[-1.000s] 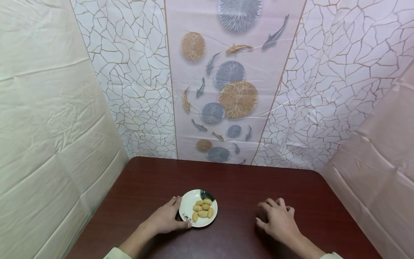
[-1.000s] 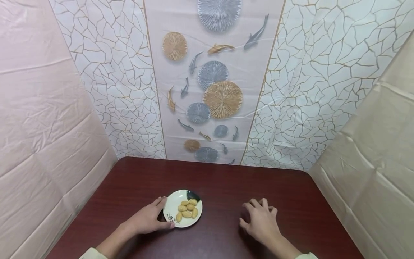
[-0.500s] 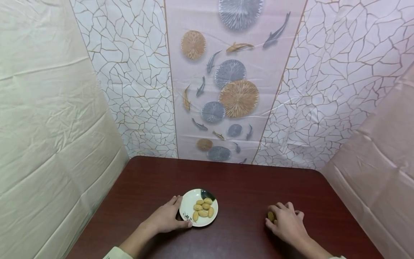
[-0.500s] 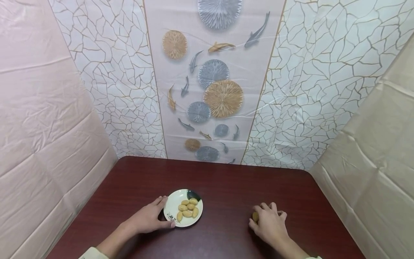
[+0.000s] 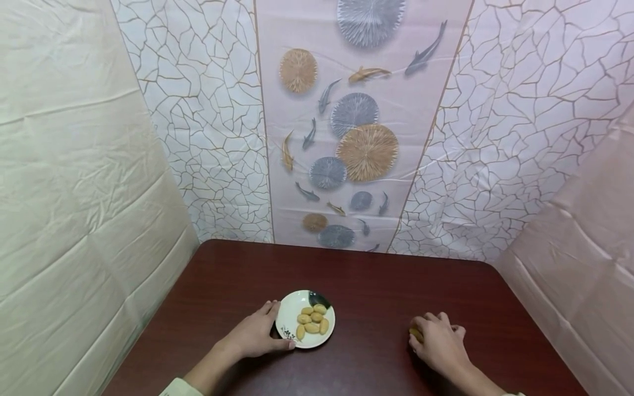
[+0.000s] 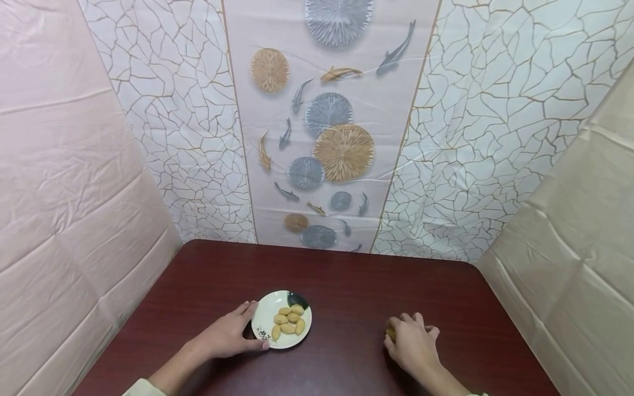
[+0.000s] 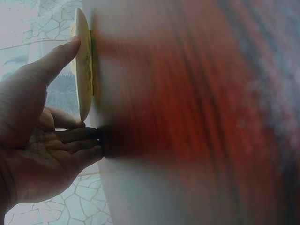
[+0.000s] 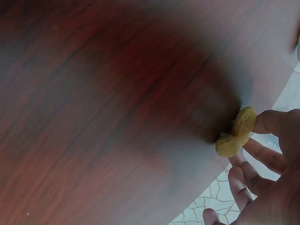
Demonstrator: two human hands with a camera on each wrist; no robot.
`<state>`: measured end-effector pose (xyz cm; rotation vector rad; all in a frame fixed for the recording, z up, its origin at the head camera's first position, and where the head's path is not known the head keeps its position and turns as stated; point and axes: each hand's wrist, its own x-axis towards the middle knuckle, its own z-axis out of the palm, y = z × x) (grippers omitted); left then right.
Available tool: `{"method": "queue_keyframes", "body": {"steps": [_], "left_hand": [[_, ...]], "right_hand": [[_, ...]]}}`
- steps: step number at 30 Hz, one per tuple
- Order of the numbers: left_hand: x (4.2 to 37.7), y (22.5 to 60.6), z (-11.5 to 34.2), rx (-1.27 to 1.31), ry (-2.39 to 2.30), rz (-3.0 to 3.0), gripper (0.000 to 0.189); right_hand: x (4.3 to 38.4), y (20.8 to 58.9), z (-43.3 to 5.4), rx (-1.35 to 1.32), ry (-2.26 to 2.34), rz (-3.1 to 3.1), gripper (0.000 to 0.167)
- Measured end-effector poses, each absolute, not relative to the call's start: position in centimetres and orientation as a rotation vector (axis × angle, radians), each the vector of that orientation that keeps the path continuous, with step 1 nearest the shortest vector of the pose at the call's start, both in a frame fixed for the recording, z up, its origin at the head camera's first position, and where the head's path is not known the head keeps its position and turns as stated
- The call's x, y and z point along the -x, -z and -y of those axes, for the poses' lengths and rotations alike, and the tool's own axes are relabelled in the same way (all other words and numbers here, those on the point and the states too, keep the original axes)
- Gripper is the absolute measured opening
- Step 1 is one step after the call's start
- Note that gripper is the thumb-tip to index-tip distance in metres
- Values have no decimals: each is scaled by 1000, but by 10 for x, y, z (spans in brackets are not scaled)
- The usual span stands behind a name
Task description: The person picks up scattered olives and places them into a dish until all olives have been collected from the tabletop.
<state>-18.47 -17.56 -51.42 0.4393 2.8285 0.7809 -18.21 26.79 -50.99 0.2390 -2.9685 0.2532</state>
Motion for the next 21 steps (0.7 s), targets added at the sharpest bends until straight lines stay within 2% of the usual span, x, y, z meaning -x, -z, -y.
{"method": "queue_keyframes", "body": {"steps": [11, 21], "left_hand": [[184, 514, 176, -432, -791, -2838, 122], [183, 513, 176, -429, -795, -2835, 122]], "right_hand": [[183, 510, -262, -243, -255, 2942, 23], [181, 504, -238, -339, -324, 2846, 22]]}}
